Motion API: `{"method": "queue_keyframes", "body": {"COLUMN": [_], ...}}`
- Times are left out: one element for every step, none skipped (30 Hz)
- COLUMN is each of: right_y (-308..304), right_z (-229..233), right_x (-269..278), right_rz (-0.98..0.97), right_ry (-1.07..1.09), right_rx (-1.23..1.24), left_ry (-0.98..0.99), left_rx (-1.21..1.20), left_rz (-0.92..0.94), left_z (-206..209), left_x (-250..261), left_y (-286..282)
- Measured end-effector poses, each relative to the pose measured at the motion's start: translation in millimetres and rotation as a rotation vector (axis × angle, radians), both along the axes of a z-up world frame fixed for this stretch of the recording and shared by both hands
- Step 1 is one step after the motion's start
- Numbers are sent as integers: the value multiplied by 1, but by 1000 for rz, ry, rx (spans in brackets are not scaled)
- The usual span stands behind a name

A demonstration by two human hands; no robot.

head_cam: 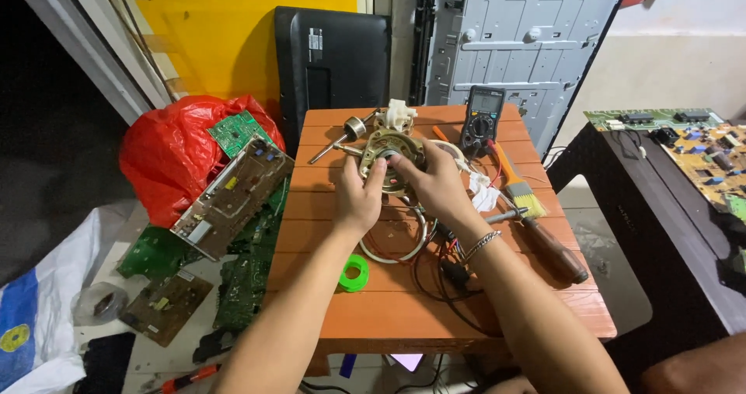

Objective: The person cleans a disassembled motor component with a white cloth and then reassembles the parts by hand. They handle the motor housing, rotor, and wires on a wooden table cluttered with tools and electronic parts.

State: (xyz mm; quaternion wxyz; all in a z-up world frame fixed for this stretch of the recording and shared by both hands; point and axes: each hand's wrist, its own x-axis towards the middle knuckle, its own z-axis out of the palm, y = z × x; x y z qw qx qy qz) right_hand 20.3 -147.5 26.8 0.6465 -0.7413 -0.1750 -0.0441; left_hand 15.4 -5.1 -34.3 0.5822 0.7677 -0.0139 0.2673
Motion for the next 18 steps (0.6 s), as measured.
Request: {"method": "queue_keyframes", "body": {"right_y": [-1, -3, -5, -6, -7, -6, -6, -7, -8, -7, -6, -5, -5, -6, -6, -5, -5, -5], "right_z": [-9, -18, -28, -25, -23, -21, -21, -21, -21, -18, -15, -12, -10, -8, -6, -5, -4, -3], "right_x": [9, 17, 26, 25, 24, 23, 23, 22, 21, 17, 14, 10, 10, 10, 9, 9, 9, 9], "right_rz": [-1, 15, 30, 28, 38, 52, 53, 46, 39, 37, 32, 29, 30, 30, 30, 32, 25, 16], "right_ry": [0, 3, 6, 7, -10, -25, -25, -31, -38, -38, -37, -35, -34, -40, -46, -48, -46, -44], "right_rx": [5, 41, 77, 76, 75, 75, 75, 31, -13, -14, -28, -44, -45, -63, -81, -84, -96, -105], "left_ry": [0, 28, 55, 56, 54, 52, 53, 24, -5, -6, -21, -34, -33, -25, -17, -19, 0, 19], "left_rx": [5, -33, -69, -70, -62, -54, -54, -63, -72, -72, -71, -71, -72, -78, -83, -86, -75, -62], "left_rz": [-1, -7, -13, -15, -34, -49, -48, -58, -69, -71, -74, -75, -74, -76, -79, -77, -72, -69], "left_z": [10, 19, 28, 26, 24, 22, 18, 14, 9, 11, 13, 14, 11, 8, 5, 5, 5, 6], "left_x": [-6, -12, -17, -16, -15, -14, -11, -8, -6, -7, -9, -12, -9, -6, -4, -3, -3, -2], "left_y": [-2, -5, -8, -8, -7, -4, -3, -3, -3, -2, -1, 1, 1, 1, 1, 2, 2, 2]}}
